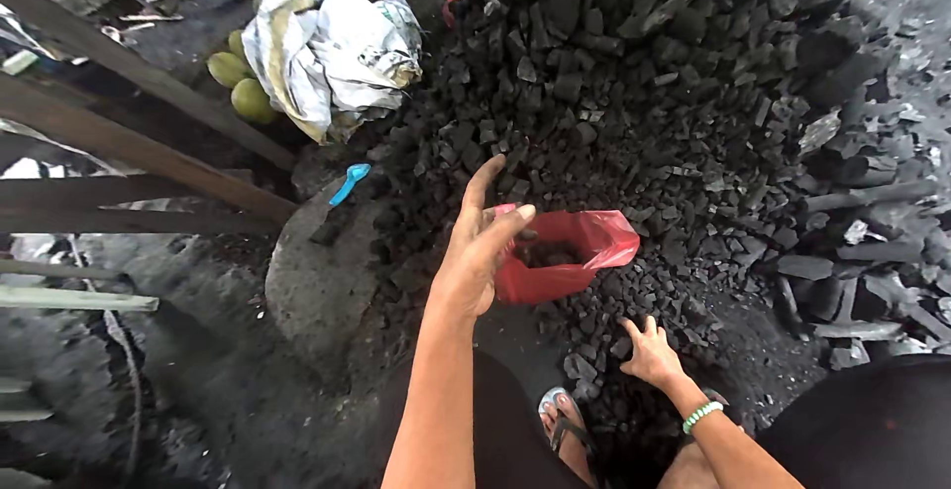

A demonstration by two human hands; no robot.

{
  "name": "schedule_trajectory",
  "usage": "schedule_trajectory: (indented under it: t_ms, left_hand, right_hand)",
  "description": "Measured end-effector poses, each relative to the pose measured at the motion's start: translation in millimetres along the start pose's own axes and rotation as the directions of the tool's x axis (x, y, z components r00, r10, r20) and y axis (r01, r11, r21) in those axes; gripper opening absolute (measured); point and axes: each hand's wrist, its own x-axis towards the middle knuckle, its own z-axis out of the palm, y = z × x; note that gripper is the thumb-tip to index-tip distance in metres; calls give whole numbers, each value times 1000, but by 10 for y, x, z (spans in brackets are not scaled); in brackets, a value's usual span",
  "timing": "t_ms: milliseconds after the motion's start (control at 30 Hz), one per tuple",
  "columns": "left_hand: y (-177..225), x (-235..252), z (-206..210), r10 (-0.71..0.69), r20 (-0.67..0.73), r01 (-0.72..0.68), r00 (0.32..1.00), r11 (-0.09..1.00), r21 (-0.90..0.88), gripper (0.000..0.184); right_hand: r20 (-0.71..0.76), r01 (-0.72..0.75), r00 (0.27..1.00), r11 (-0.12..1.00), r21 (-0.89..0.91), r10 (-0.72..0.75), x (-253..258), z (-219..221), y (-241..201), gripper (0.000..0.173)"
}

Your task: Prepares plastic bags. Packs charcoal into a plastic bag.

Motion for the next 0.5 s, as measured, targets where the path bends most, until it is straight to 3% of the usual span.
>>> schedule_trajectory:
  t_ms: [100, 233, 367, 433, 500]
  left_hand:
    - [14, 1, 15, 6, -4, -6, 1000, 1000, -1, 72]
    - [19, 2, 22, 11, -8, -10, 1000, 1000, 20, 73]
    - [-15, 17, -26, 4, -16, -4, 1000, 1000, 6, 72]
    - [-33, 26, -38, 0, -20, 0, 1000, 1000, 4, 72]
    - [-35, 33, -34, 0, -22, 0, 1000, 1000, -2, 72]
  right_hand:
    - [38, -34, 999, 997, 63, 31, -72, -9, -140, 113]
    - [-119, -46, 991, 997, 66, 54, -133, 132, -264, 82]
    - [-209, 23, 978, 990, 137, 6, -74, 204, -51, 71]
    - [-217, 6, 975, 968, 249, 49, 12, 153, 88, 63]
    - [-193, 8, 977, 879, 477, 96, 86, 13, 160, 56]
